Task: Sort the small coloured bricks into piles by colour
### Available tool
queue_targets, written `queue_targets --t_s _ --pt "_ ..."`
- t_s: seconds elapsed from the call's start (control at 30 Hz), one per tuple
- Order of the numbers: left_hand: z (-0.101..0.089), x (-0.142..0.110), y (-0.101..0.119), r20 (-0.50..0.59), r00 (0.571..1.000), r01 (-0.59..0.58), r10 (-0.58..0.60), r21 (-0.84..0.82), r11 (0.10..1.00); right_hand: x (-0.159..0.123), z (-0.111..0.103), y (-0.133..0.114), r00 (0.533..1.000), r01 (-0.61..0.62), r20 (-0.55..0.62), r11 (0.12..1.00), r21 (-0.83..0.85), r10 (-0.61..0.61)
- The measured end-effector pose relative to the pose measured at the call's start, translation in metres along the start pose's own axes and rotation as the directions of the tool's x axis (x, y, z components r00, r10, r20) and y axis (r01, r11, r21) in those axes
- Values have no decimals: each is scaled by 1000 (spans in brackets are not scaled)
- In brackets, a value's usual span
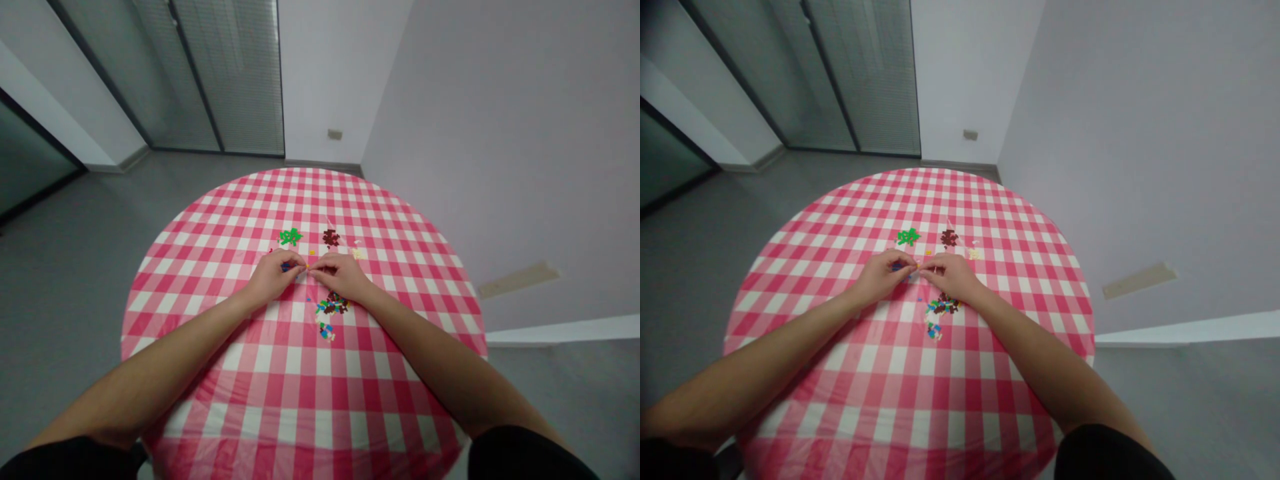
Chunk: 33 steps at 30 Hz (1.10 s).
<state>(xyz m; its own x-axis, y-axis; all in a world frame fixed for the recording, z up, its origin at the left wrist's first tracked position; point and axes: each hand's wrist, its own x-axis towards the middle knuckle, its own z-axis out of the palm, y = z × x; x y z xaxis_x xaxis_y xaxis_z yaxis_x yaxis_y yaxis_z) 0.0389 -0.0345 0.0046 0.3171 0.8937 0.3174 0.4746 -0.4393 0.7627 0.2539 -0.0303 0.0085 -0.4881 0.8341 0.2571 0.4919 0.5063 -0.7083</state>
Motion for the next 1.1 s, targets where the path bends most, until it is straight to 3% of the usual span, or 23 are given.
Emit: queue_targets --t_s 0.33,0.53,0.8,0.97,1.1 --pt "2 -2 1 -21 1000 -18 19 45 999 1 0 -1 998 -18 -68 996 -83 13" --pt "3 -3 3 13 999 -44 43 81 996 4 0 4 1000 23 -1 991 -130 -24" --pt "-2 1 0 -108 992 -58 70 106 993 9 -2 10 995 -96 -20 920 -380 96" --pt "-5 1 -1 -103 993 -42 54 114 993 6 -4 12 995 -101 -17 922 -374 102" --pt "-5 1 -3 -114 992 -43 55 108 993 1 -4 9 996 -43 53 921 -387 69"
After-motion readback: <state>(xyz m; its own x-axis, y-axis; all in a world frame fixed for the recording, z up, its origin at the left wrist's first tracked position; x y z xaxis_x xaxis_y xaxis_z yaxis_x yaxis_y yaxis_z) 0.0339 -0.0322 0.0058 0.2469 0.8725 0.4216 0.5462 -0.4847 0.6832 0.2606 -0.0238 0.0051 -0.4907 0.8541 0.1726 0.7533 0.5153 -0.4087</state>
